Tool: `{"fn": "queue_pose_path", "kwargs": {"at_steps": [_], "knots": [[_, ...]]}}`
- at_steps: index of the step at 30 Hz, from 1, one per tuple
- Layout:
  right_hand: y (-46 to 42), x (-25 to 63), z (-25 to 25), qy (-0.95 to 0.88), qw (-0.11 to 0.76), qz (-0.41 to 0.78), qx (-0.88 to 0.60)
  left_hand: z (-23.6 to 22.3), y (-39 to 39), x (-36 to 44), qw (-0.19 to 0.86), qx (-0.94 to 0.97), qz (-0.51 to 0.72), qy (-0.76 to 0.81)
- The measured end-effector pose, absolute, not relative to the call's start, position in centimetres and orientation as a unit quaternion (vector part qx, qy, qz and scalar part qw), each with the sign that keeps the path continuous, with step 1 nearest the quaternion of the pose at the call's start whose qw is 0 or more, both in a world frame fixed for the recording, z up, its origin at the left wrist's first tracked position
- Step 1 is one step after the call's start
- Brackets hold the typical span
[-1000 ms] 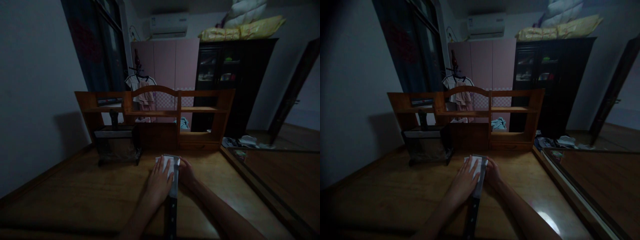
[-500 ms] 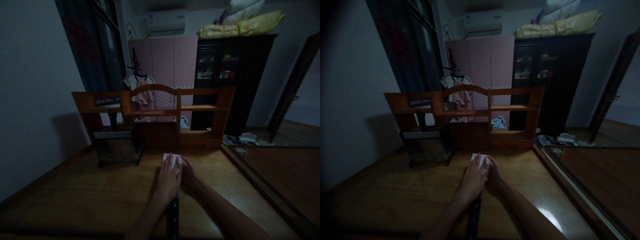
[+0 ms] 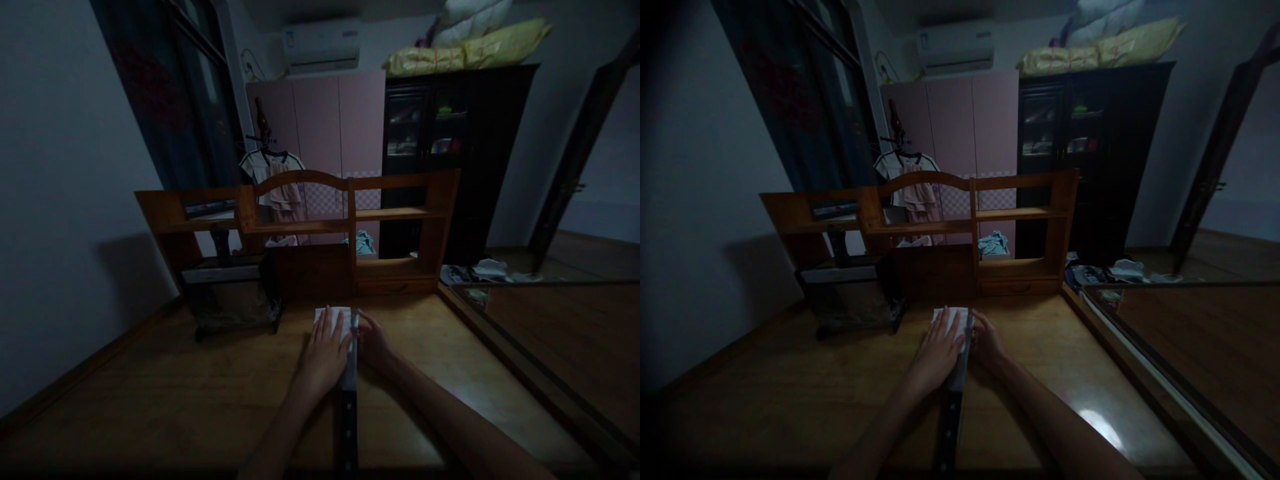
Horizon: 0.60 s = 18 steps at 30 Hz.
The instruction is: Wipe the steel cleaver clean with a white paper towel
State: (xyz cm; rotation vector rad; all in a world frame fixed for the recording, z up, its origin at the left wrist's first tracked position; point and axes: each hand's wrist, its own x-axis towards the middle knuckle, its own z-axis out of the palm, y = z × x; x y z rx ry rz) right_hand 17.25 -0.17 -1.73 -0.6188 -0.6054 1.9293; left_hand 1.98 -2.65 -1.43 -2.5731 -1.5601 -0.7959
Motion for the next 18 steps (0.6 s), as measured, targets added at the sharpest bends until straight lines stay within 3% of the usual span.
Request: {"fn": "queue_pose_path", "kwargs": {"at_steps": [13, 18], "knots": [[-0.9, 17.1, -1.1, -0.268, 0.497, 0.794, -0.225, -1.5, -6.0, 0.8, -0.012, -0.885, -0.207, -0.416], [-0.3, 17.3, -1.6, -0.276, 0.495, 0.793, -0.223, -1.7, -3.6, 1.2, -0.012, -0.852, -0.239, -0.465]]}}
